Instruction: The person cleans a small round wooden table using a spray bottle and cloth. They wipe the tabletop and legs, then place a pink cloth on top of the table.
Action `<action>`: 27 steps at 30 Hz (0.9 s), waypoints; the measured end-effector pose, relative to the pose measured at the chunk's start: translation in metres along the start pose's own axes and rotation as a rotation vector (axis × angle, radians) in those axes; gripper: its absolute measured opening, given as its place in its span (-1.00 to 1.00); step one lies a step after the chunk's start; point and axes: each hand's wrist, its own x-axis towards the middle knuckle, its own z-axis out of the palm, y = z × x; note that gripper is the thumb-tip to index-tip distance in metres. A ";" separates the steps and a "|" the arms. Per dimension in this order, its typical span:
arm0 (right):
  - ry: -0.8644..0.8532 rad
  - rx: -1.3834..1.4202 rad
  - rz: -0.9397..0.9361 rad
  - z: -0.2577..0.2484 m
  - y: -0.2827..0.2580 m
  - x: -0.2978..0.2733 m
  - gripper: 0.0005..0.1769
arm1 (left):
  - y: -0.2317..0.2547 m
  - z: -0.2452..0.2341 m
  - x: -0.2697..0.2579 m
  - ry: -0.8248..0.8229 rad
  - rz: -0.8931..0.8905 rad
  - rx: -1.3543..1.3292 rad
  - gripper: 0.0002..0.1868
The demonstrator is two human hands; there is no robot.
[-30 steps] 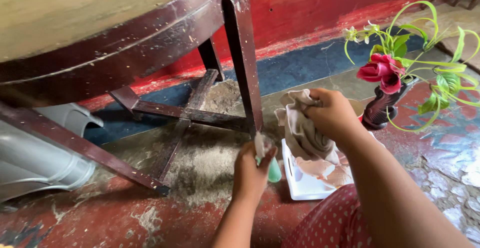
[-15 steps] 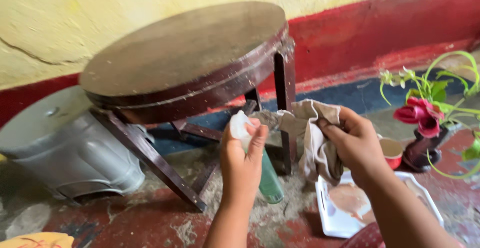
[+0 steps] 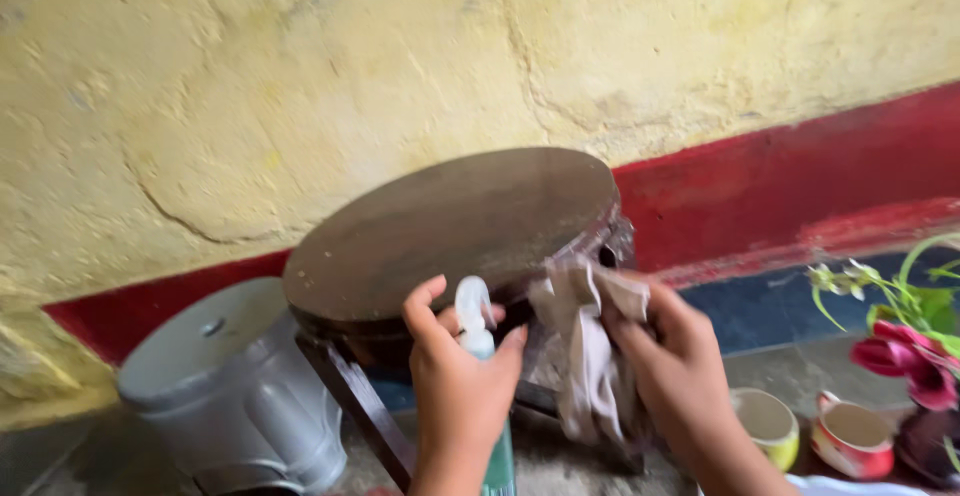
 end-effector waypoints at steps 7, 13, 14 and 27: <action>0.073 -0.071 0.115 -0.026 0.020 0.002 -0.64 | 0.010 0.002 0.001 -0.046 -0.376 0.229 -0.31; 0.117 -0.071 0.099 -0.034 0.023 0.008 -0.66 | 0.027 0.010 -0.010 -0.125 -0.348 0.213 -0.40; 0.126 -0.084 0.091 -0.036 0.022 0.008 -0.67 | 0.031 0.011 -0.012 -0.152 -0.333 0.204 -0.40; 0.149 -0.116 0.050 -0.039 0.010 0.008 -0.65 | 0.054 0.033 -0.010 -0.277 -0.314 0.305 -0.55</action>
